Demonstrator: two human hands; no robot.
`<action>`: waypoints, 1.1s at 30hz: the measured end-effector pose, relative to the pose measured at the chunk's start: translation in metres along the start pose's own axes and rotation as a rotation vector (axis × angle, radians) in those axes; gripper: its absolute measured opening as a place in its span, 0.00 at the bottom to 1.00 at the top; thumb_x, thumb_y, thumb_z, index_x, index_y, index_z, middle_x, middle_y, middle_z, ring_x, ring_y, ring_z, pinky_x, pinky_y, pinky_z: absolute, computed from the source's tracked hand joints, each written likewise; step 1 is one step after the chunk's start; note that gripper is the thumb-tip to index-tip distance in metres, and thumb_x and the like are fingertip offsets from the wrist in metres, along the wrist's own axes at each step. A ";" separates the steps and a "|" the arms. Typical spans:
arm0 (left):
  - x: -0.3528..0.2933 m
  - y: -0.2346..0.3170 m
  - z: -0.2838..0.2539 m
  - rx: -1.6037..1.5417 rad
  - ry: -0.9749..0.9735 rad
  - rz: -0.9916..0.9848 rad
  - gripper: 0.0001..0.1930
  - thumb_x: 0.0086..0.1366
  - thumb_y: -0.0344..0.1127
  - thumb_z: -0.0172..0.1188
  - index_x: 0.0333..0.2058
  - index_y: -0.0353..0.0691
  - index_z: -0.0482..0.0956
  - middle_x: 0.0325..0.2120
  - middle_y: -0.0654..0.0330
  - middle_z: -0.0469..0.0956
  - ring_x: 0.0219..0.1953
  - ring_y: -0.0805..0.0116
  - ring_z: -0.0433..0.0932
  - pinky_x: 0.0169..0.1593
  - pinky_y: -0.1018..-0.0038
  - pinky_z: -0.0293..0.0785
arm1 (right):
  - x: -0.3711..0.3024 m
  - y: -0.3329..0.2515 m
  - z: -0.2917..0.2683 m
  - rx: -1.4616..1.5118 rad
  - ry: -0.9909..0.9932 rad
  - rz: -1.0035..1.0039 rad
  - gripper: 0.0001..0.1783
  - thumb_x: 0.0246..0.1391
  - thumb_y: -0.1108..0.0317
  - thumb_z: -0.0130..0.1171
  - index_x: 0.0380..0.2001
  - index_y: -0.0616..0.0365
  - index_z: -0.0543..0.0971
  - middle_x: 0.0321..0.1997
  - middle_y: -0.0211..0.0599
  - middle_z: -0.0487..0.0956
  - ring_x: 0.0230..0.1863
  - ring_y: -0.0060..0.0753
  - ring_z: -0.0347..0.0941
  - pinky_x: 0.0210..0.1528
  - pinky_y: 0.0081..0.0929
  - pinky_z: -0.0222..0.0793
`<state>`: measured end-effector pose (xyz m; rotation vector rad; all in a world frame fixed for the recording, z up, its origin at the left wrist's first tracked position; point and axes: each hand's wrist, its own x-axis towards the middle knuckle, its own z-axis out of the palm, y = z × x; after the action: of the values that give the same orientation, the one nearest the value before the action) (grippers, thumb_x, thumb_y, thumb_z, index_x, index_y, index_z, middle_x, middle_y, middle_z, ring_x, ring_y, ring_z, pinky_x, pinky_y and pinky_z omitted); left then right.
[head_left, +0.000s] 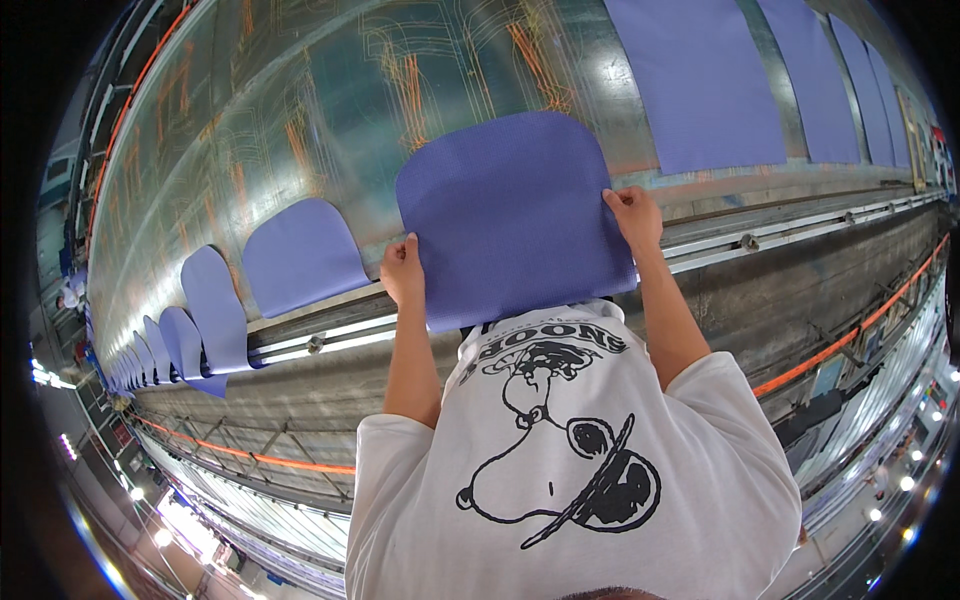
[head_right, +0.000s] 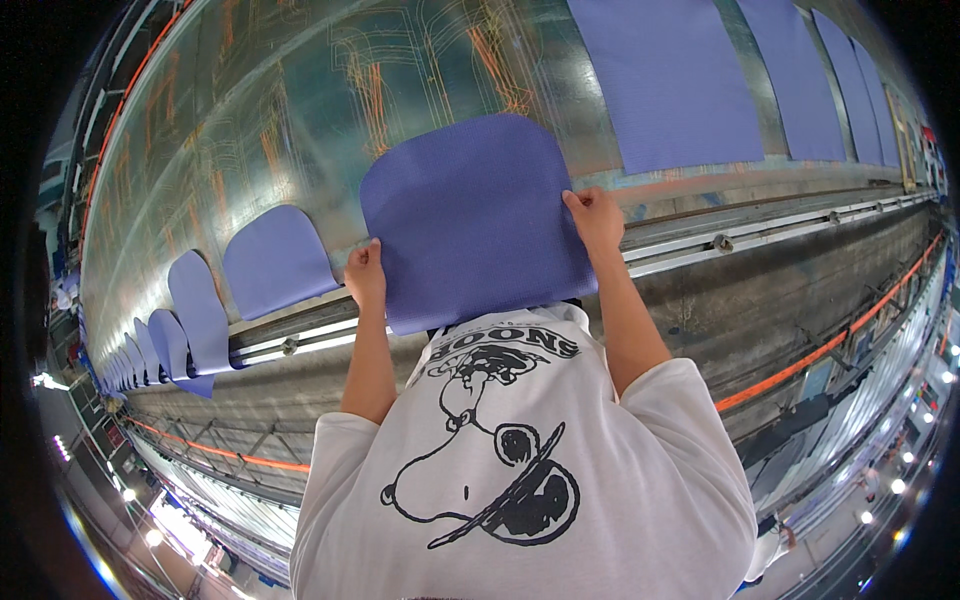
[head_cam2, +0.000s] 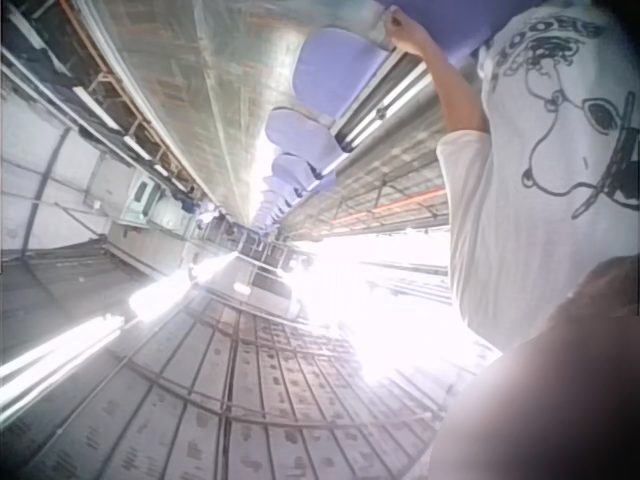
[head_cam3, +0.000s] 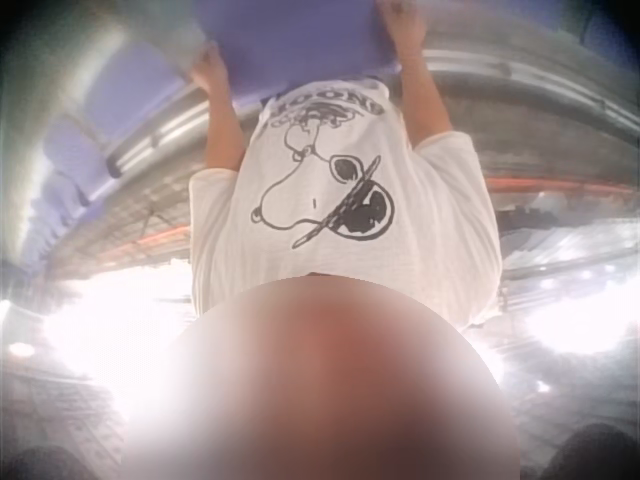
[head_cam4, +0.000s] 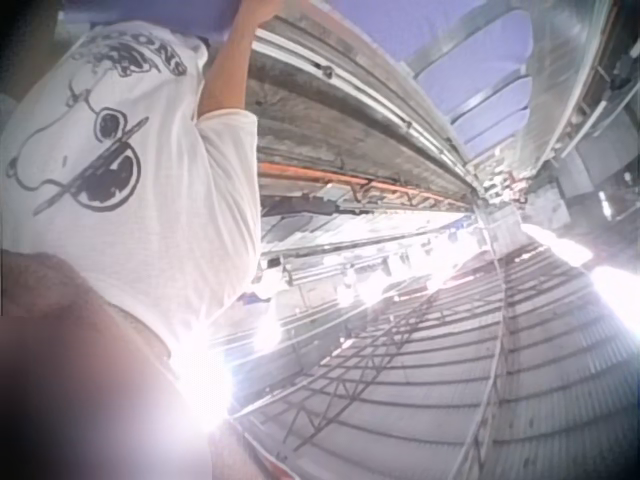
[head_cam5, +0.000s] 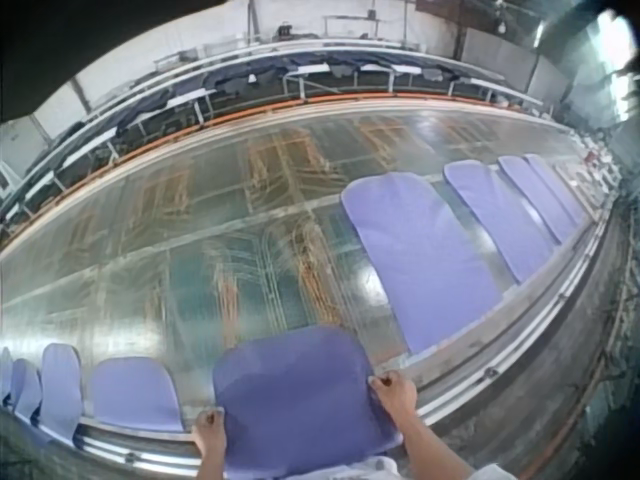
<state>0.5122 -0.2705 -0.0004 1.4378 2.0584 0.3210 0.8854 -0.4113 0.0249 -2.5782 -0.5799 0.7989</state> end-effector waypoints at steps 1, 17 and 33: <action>-0.001 0.004 -0.002 0.119 0.051 0.067 0.20 0.64 0.50 0.69 0.38 0.36 0.84 0.34 0.54 0.84 0.37 0.56 0.81 0.43 0.60 0.76 | -0.001 -0.007 -0.003 -0.058 -0.017 0.019 0.19 0.57 0.49 0.68 0.38 0.55 0.85 0.39 0.39 0.85 0.43 0.46 0.81 0.47 0.42 0.74; 0.033 0.080 0.068 0.579 -0.311 1.266 0.35 0.77 0.59 0.41 0.73 0.43 0.59 0.75 0.62 0.56 0.77 0.63 0.51 0.78 0.57 0.44 | 0.009 -0.080 0.111 -0.495 -0.098 -1.195 0.40 0.70 0.40 0.43 0.75 0.54 0.60 0.81 0.35 0.55 0.80 0.37 0.49 0.80 0.49 0.43; -0.017 0.068 0.044 0.566 -0.452 1.084 0.47 0.63 0.58 0.64 0.75 0.47 0.54 0.77 0.47 0.45 0.79 0.46 0.43 0.78 0.47 0.38 | -0.007 -0.055 0.062 -0.434 -0.330 -1.173 0.54 0.50 0.47 0.71 0.75 0.51 0.59 0.82 0.49 0.48 0.82 0.52 0.42 0.79 0.61 0.38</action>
<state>0.5946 -0.2664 0.0053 2.5925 0.8734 -0.1975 0.8282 -0.3543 0.0060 -1.8252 -2.2381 0.6616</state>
